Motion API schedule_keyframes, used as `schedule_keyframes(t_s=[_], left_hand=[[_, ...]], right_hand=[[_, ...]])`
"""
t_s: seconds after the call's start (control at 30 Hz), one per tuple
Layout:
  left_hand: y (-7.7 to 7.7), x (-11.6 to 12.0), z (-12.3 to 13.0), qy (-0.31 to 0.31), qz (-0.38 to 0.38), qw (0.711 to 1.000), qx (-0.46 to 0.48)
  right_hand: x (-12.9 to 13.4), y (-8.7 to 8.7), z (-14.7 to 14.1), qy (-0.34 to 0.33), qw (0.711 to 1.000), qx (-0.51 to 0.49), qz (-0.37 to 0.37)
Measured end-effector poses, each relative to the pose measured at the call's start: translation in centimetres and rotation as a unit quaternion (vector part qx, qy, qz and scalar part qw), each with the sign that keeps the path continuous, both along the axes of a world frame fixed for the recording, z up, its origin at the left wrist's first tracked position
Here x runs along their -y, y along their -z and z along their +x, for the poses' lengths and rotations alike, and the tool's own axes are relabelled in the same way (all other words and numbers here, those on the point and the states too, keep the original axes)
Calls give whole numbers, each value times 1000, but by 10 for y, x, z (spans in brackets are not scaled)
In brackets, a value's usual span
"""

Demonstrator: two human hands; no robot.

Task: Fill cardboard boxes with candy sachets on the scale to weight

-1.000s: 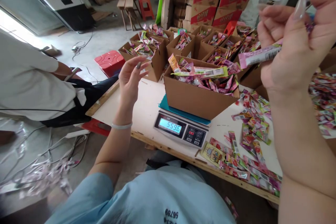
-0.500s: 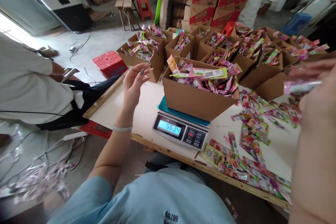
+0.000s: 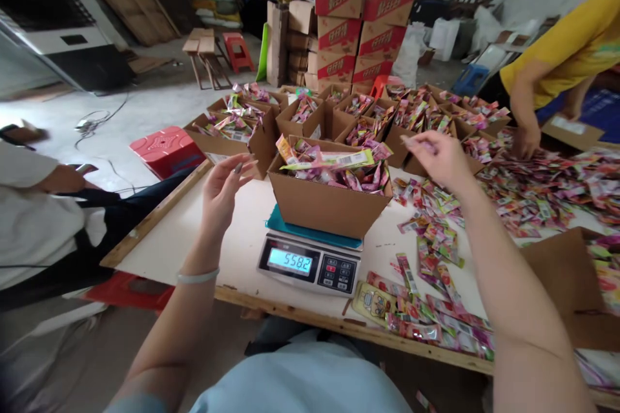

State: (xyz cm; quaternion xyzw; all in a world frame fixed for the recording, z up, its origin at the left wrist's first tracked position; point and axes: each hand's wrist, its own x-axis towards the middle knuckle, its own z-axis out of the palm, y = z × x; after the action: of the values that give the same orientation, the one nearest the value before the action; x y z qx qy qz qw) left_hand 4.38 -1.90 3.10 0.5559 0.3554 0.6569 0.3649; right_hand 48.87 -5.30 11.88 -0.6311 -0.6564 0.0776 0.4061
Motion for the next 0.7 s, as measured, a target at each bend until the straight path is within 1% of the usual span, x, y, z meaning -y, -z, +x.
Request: schedule_keyframes(t_s=[0.1, 0.17, 0.2, 0.37, 0.47, 0.57, 0.63, 0.7], left_hand=[[-4, 4, -4, -9, 4, 1000, 2], [-6, 6, -6, -16, 11, 1000, -4], [-6, 7, -7, -17, 15, 1000, -8], [-4, 5, -8, -22, 15, 999, -22], [0, 2, -4, -17, 8, 1000, -19], [3, 0, -1, 1, 3, 1000, -11], [6, -1, -2, 10, 1, 1000, -8], [12, -5, -2, 13, -1, 1000, -9]], right_hand=[[-12, -16, -31, -14, 997, 53, -48], [-16, -24, -44, -17, 993, 86, -83], [-17, -27, -48, -19, 991, 94, -89], [-12, -31, -47, -40, 994, 89, -47], [-7, -34, -46, -51, 993, 92, -47], [-9, -37, -48, -54, 992, 99, -50], [-11, -34, -47, -51, 993, 98, -47], [-11, -25, -41, -21, 996, 82, -18]])
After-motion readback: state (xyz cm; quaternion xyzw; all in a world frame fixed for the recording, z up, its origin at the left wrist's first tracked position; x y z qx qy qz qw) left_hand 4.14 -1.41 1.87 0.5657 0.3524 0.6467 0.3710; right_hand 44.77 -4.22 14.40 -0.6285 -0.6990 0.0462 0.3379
